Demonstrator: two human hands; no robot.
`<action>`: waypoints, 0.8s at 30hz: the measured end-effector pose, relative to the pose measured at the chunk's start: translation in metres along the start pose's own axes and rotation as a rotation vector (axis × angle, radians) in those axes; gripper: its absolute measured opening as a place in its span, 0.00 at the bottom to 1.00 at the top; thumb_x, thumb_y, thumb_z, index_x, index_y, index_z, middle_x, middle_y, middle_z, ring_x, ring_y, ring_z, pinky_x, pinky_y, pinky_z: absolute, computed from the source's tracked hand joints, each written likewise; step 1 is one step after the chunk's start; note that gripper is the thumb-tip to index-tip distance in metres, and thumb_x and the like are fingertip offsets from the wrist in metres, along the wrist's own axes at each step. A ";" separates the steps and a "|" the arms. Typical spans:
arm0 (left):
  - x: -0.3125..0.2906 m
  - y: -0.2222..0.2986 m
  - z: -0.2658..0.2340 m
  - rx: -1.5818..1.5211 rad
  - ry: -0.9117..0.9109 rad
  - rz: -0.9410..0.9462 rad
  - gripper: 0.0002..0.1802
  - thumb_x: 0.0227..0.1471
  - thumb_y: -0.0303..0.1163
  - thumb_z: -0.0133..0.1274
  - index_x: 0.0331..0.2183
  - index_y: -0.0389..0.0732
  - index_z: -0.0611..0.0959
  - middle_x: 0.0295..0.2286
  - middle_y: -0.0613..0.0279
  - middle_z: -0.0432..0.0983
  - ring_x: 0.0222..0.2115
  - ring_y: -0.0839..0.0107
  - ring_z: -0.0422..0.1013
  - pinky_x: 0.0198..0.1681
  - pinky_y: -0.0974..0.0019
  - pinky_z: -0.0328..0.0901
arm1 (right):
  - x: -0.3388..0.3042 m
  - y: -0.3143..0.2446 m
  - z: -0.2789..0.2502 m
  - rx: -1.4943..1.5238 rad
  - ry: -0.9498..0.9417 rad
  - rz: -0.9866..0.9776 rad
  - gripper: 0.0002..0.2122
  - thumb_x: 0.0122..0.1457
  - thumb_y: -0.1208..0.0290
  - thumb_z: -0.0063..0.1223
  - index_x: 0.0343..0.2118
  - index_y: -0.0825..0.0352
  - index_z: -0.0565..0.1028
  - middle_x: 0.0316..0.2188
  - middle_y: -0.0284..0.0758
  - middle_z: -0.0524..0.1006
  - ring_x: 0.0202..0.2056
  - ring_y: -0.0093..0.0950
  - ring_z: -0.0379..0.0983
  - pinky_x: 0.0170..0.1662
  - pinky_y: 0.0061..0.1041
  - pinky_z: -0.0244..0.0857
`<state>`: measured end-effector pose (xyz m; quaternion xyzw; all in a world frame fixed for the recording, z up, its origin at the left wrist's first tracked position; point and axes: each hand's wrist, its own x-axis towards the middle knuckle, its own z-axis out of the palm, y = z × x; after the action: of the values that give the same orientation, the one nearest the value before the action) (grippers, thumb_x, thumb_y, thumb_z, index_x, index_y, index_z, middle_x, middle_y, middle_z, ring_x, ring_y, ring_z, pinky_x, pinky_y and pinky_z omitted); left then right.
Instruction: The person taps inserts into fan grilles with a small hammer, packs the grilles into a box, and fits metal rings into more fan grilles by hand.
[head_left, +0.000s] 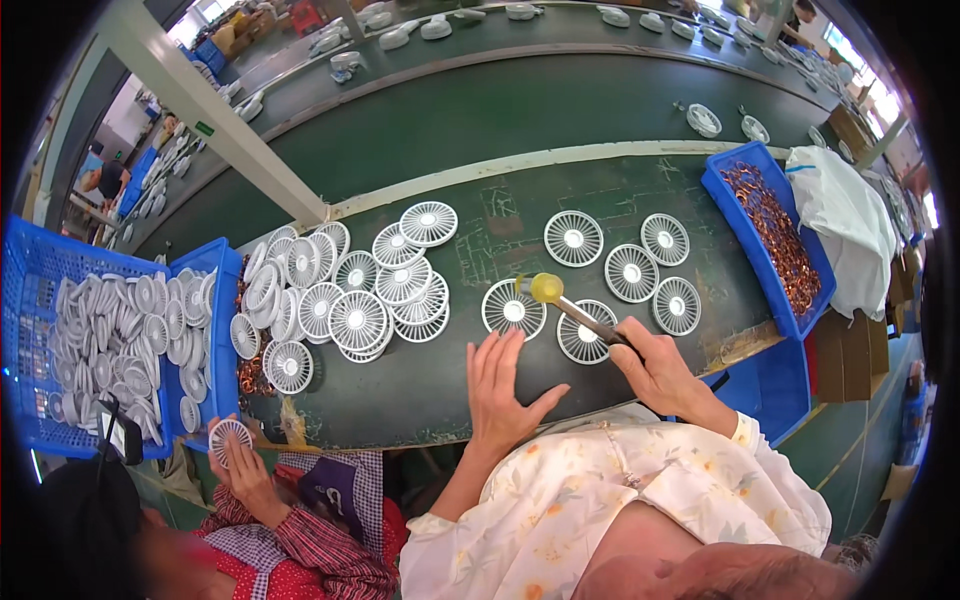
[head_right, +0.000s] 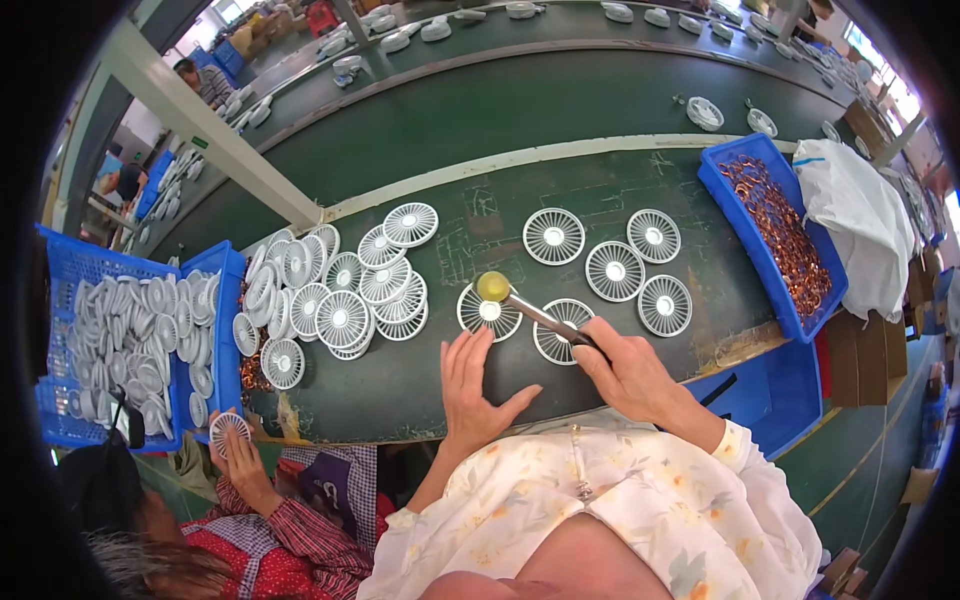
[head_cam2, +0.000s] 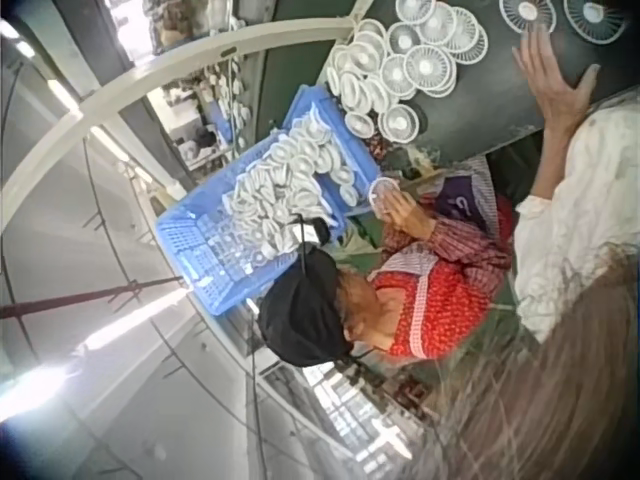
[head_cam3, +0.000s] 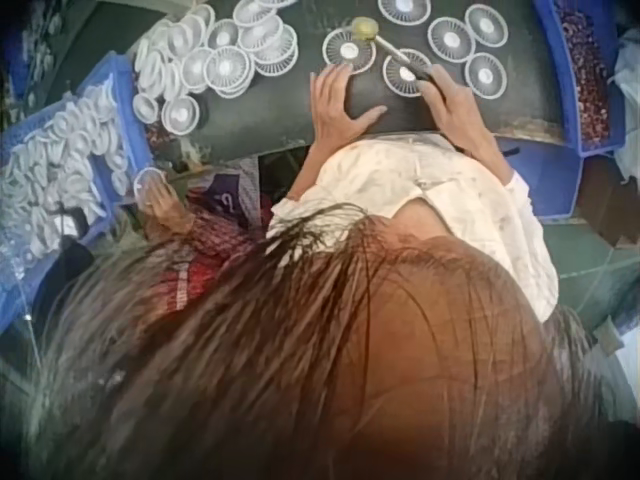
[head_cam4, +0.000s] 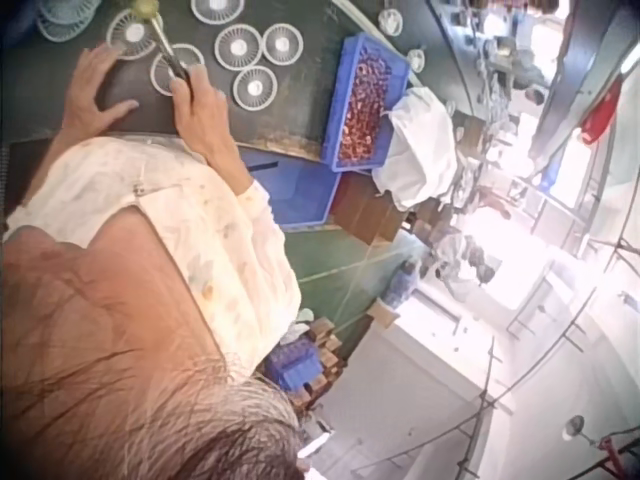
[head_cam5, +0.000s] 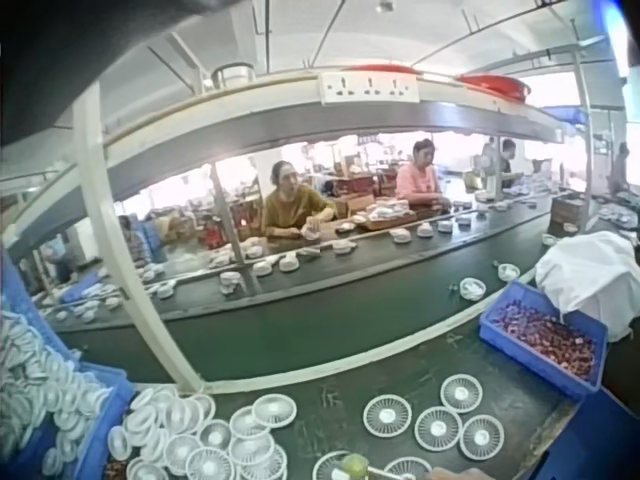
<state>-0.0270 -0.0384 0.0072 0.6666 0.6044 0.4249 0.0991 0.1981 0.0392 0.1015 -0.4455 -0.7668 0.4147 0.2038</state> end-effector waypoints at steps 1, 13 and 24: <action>-0.005 -0.002 -0.003 0.006 0.007 -0.002 0.49 0.40 0.47 0.74 0.60 0.36 0.72 0.57 0.50 0.71 0.61 0.47 0.63 0.67 0.36 0.50 | 0.004 -0.002 0.002 0.011 0.003 -0.045 0.07 0.68 0.68 0.49 0.37 0.66 0.67 0.21 0.44 0.75 0.25 0.52 0.73 0.27 0.44 0.63; -0.016 -0.004 -0.006 0.044 0.020 -0.060 0.42 0.44 0.39 0.71 0.58 0.35 0.73 0.55 0.50 0.73 0.58 0.47 0.66 0.64 0.39 0.57 | 0.026 -0.002 0.022 -0.264 -0.056 0.009 0.11 0.68 0.60 0.48 0.38 0.64 0.67 0.22 0.51 0.77 0.28 0.57 0.74 0.30 0.55 0.65; -0.017 -0.002 -0.003 0.064 0.044 -0.034 0.40 0.44 0.37 0.70 0.57 0.35 0.74 0.53 0.49 0.74 0.57 0.46 0.68 0.64 0.40 0.58 | 0.034 0.005 0.024 -0.416 -0.194 0.078 0.13 0.69 0.57 0.45 0.41 0.63 0.69 0.26 0.52 0.79 0.32 0.57 0.76 0.36 0.56 0.68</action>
<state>-0.0291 -0.0541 0.0007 0.6496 0.6308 0.4184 0.0714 0.1667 0.0587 0.0814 -0.4651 -0.8341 0.2961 0.0167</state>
